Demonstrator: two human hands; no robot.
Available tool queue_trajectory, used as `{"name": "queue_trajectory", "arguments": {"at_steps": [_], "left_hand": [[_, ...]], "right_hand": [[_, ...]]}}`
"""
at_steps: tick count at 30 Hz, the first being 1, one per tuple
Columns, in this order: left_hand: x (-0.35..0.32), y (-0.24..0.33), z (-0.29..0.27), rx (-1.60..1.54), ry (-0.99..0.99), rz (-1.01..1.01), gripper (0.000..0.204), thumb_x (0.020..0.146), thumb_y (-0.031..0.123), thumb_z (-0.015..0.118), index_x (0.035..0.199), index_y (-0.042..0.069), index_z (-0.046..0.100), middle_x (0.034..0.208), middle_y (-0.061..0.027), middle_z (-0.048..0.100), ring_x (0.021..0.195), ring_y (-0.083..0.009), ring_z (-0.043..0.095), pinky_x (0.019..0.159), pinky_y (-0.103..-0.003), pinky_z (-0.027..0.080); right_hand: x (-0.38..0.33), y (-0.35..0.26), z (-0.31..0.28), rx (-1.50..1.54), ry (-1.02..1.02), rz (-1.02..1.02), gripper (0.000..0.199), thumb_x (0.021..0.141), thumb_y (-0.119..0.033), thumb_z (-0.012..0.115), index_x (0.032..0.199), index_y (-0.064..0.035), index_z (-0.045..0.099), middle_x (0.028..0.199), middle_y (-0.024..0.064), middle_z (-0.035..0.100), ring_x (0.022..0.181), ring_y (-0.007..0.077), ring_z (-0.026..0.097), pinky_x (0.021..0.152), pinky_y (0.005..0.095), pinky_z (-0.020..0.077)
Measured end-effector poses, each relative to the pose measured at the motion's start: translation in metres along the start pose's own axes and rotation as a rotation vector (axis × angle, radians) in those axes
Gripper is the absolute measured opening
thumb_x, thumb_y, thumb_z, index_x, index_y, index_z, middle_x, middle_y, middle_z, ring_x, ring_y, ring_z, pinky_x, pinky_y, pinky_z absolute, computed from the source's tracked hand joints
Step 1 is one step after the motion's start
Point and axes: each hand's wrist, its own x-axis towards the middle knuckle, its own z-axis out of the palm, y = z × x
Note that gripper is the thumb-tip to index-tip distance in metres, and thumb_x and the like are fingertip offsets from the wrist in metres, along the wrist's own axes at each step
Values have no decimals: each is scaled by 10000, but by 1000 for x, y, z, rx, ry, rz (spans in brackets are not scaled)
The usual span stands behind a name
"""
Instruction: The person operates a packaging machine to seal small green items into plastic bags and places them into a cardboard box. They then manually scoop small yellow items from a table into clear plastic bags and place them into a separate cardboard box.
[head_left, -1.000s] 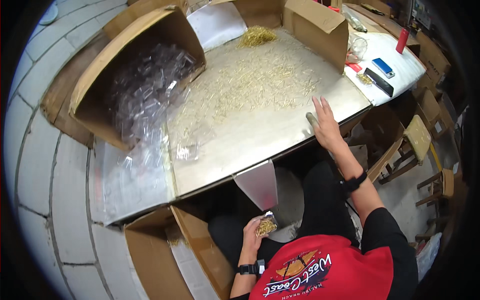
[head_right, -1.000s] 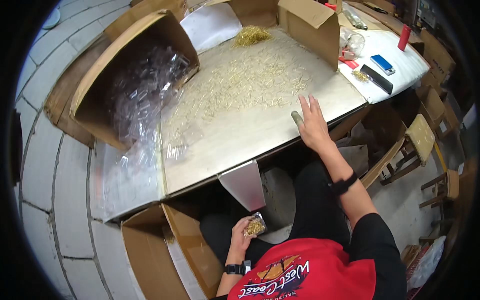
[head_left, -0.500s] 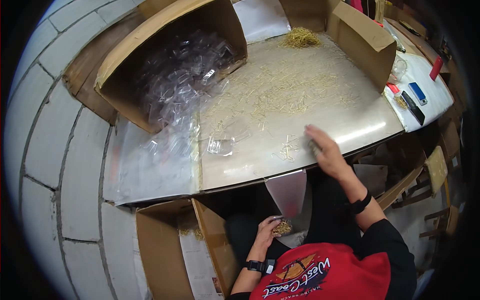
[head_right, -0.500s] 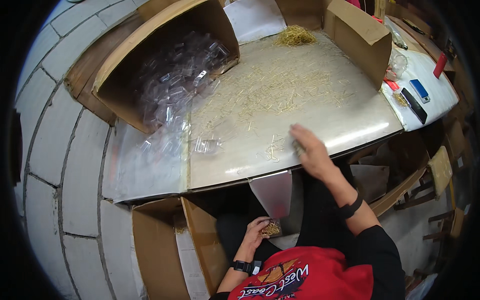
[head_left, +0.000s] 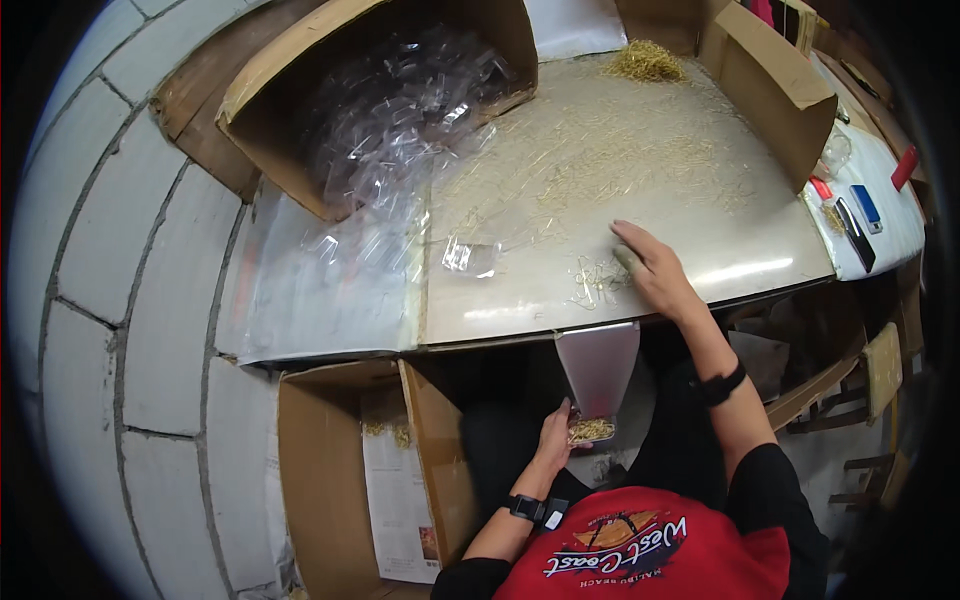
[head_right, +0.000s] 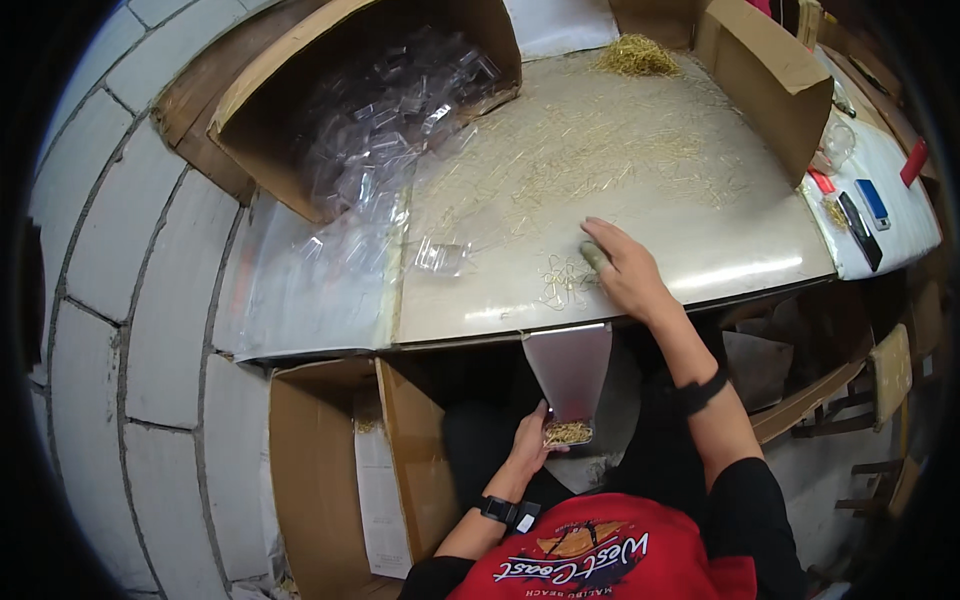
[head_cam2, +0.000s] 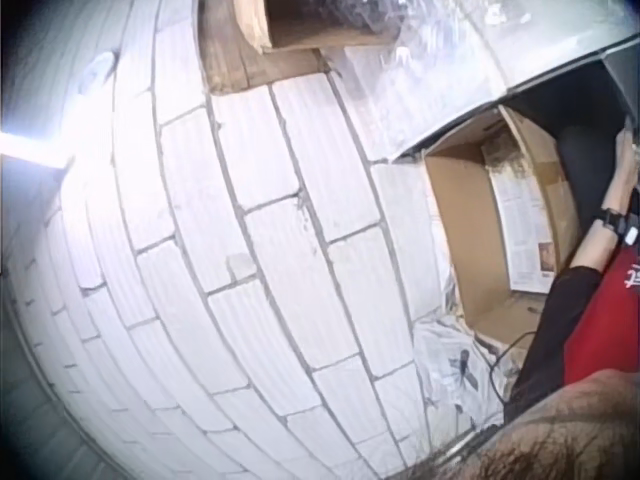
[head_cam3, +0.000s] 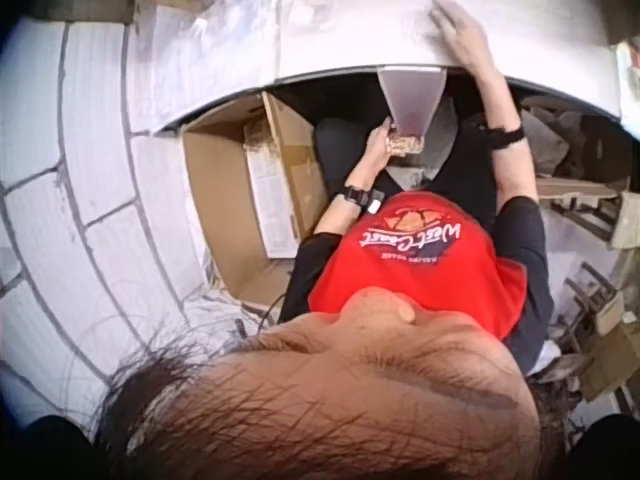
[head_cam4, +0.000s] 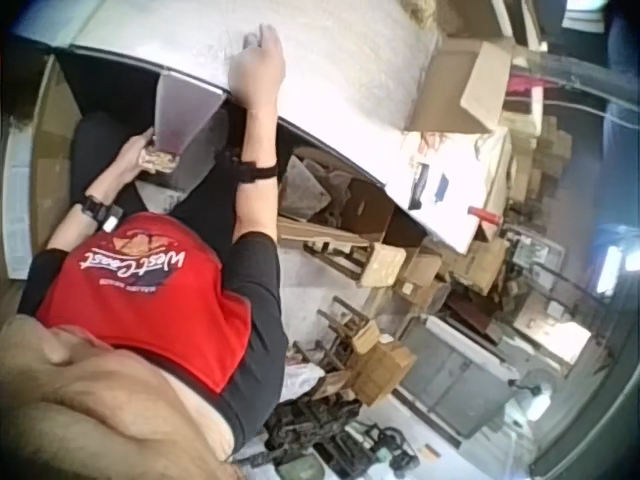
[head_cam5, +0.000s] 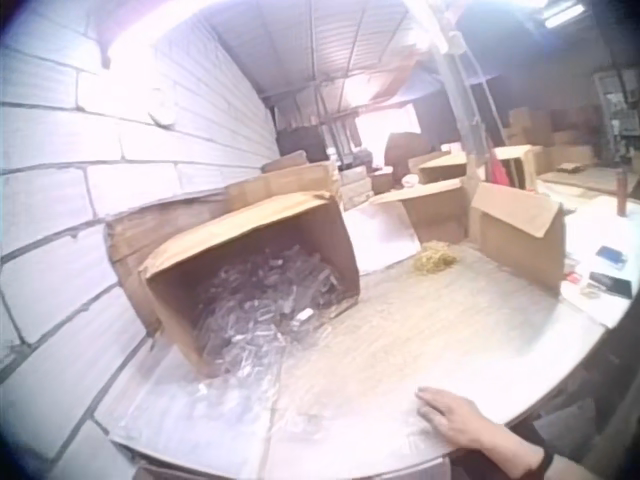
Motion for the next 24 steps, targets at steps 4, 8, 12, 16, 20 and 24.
{"name": "queue_trajectory", "arguments": {"at_steps": [4, 8, 12, 16, 20, 24], "left_hand": [[6, 3, 9, 13, -2, 15, 447, 962, 395, 354, 1104, 5, 521, 916, -114, 634, 716, -208, 661, 467, -305, 549], [-1, 5, 21, -2, 1, -5, 436, 961, 390, 333, 1158, 37, 496, 946, -106, 634, 738, -199, 662, 472, -314, 551], [-5, 7, 34, 7, -15, 46, 436, 955, 406, 330, 1177, 63, 484, 958, -89, 633, 751, -187, 657, 459, -314, 548], [-5, -6, 28, -43, -102, 40, 441, 948, 411, 355, 1163, 52, 495, 1001, -93, 628, 799, -185, 655, 449, -273, 541], [-15, 1, 26, -42, -165, -46, 446, 962, 392, 354, 1172, 33, 515, 998, -88, 632, 813, -174, 654, 534, -277, 547], [-21, -9, 8, -2, -157, -95, 360, 966, 318, 394, 1111, 23, 539, 979, -101, 634, 756, -165, 656, 458, -250, 542]], "right_hand": [[-14, -32, 39, -373, -244, -302, 387, 894, -336, 495, 1229, -149, 544, 1353, 109, 439, 1283, 303, 362, 1055, 464, 275], [-72, -55, 55, -362, -70, -354, 375, 794, -172, 604, 1141, -35, 568, 1270, 153, 492, 1249, 337, 393, 1015, 423, 349], [-118, -60, 27, -242, -200, -332, 410, 649, -23, 627, 1058, -48, 608, 1231, 143, 517, 1221, 335, 428, 964, 402, 417], [-152, -45, 4, 91, -267, -186, 364, 656, 106, 519, 988, -7, 617, 1043, 147, 612, 989, 322, 593, 833, 358, 496], [-174, -19, -3, 185, -200, 33, 394, 636, 149, 458, 979, 26, 608, 937, 184, 624, 889, 339, 618, 787, 343, 490], [-187, -15, 5, 211, -297, 38, 379, 650, 137, 466, 984, 23, 604, 946, 188, 619, 896, 336, 616, 785, 354, 491]]}}
